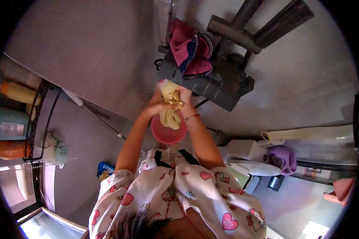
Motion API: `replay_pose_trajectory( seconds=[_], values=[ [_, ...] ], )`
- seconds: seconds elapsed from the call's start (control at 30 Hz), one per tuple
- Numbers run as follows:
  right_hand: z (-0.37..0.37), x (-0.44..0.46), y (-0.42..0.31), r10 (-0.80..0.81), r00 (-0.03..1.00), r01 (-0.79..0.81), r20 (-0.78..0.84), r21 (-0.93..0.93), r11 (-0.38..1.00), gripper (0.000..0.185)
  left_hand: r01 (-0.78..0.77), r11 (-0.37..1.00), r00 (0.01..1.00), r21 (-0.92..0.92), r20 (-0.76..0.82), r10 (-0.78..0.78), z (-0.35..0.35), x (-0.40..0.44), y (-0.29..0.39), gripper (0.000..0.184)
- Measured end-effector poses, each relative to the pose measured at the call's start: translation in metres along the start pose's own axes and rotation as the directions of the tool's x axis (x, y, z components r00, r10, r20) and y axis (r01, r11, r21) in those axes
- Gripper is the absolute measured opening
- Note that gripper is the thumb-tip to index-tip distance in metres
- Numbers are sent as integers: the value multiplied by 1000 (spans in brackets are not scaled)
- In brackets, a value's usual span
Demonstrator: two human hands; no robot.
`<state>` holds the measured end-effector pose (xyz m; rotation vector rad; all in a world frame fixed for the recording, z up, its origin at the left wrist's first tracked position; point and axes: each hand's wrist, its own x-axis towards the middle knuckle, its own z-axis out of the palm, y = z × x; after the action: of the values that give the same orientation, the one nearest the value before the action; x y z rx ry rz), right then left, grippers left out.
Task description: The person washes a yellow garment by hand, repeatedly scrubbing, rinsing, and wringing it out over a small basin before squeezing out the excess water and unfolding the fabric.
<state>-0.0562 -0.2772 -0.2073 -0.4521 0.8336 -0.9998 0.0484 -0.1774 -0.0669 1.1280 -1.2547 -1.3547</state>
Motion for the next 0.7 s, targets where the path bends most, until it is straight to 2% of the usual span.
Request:
replay_pose_trajectory(
  seconds=[0.03, 0.07, 0.1, 0.13, 0.17, 0.2, 0.23, 0.27, 0.3, 0.33, 0.37, 0.4, 0.43, 0.47, 0.5, 0.57, 0.6, 0.63, 0.7],
  values=[
    [-2, 2, 3, -27, 998, 25, -59, -39, 999, 15, 16, 998, 999, 65, -36, -14, -4, 3, -12, 82],
    [14, -21, -15, 31, 1000, -30, 0, 123, 992, 15, 35, 991, 997, 130, -74, -25, -7, 6, -19, 73],
    [28, -37, -29, 77, 995, -93, 68, 281, 955, 16, 35, 991, 997, 130, -75, -25, -9, 9, -16, 73],
    [35, -42, -35, 77, 995, -93, 67, 281, 955, 16, 97, 977, 994, 190, 29, -104, -11, 11, -13, 60],
    [41, -45, -39, 42, 994, -64, 104, 225, 972, 27, 150, 955, 974, 256, 129, -187, -12, 12, -11, 49],
    [43, -46, -39, 8, 990, -32, 141, 170, 985, 43, 151, 955, 973, 256, 132, -190, -9, 12, -14, 49],
    [28, -25, -24, 6, 991, -30, 137, 172, 985, 43, 94, 979, 994, 182, 38, -103, -4, 12, -19, 39],
    [1, 14, 4, -178, 964, 217, 196, -198, 956, 44, 28, 993, 998, 113, -65, -21, 0, 12, -23, 28],
    [-5, 23, 10, -248, 934, 332, 257, -369, 868, 44, 30, 993, 998, 112, -64, -22, 3, 14, -26, 28],
    [-10, 31, 16, -315, 895, 440, 315, -514, 736, 45, 99, 983, 988, 152, -134, -78, 4, 17, -28, 31],
    [-2, 22, 10, -350, 898, 437, 267, -453, 777, 33, 171, 968, 970, 186, -205, -131, 5, 20, -32, 34],
    [6, 12, 3, -365, 900, 435, 240, -421, 796, 27, 172, 967, 970, 185, -205, -134, 4, 23, -38, 34],
    [15, 1, -5, -379, 901, 434, 213, -389, 813, 22, 178, 954, 944, 241, -316, -96, 3, 27, -45, 36],
    [21, -10, -15, -295, 935, 354, 197, -455, 817, 21, 190, 936, 906, 296, -421, -51, 3, 31, -51, 37],
    [28, -21, -25, -210, 962, 272, 176, -518, 811, 19, 192, 936, 905, 295, -421, -53, 1, 34, -54, 37],
    [41, -43, -48, -41, 992, 108, 120, -632, 767, 16, 112, 986, 953, 122, -295, -72, -5, 38, -58, 39],
    [47, -55, -58, 41, 996, 27, 83, -682, 731, 15, 112, 986, 953, 122, -295, -71, -8, 36, -58, 39],
    [53, -71, -65, 39, 996, 28, 83, -681, 732, 15, 137, 987, 938, 90, -333, -100, -10, 32, -58, 39],
    [62, -99, -74, -79, 926, 224, 369, -369, 902, 23, 163, 985, 920, 54, -368, -132, -8, 24, -41, 39]
  ],
)
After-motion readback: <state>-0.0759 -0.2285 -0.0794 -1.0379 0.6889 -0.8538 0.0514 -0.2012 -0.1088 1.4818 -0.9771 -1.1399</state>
